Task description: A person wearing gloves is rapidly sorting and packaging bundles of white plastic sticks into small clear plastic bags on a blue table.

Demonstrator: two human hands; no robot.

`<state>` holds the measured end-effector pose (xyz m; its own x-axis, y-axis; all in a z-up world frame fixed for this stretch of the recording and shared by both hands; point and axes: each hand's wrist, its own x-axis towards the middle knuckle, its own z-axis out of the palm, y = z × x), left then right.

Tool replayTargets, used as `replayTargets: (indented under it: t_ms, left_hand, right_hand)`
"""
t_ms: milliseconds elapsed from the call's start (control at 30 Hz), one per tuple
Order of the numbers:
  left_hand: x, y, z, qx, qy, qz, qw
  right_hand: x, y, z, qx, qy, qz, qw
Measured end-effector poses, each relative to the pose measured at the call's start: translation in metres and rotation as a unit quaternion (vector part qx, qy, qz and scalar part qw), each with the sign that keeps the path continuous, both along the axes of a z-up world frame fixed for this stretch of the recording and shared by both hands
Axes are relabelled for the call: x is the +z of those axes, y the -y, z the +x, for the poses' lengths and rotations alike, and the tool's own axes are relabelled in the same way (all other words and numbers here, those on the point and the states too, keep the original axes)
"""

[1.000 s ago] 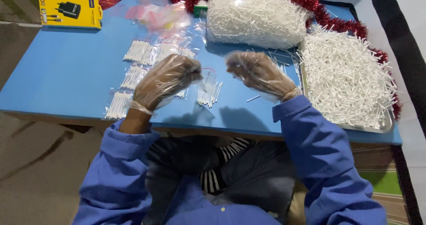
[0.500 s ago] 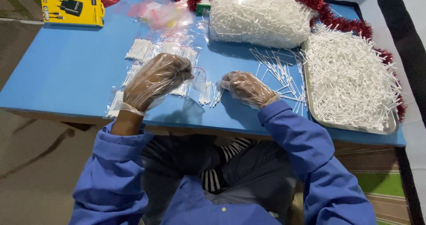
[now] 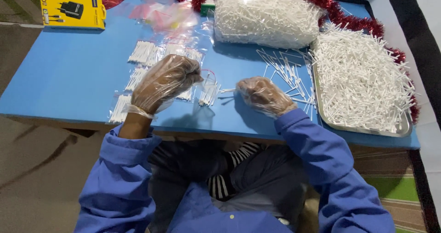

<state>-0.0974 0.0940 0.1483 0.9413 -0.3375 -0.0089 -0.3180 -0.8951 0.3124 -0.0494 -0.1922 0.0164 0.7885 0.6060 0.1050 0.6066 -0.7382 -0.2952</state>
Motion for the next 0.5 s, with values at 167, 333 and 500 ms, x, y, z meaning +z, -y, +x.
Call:
replayTargets:
  t_ms: [167, 333, 500]
  left_hand:
    - [-0.004, 0.003, 0.005, -0.025, -0.013, -0.028, 0.999]
    - [-0.039, 0.003, 0.001, -0.063, 0.157, -0.194, 0.966]
    - [-0.058, 0.006, 0.005, -0.115, 0.192, -0.207, 0.952]
  right_hand:
    - [0.04, 0.012, -0.016, -0.056, -0.035, 0.053, 0.996]
    - [0.076, 0.012, -0.015, -0.032, -0.083, 0.16, 0.983]
    - [0.113, 0.006, -0.02, -0.02, -0.157, 0.237, 0.958]
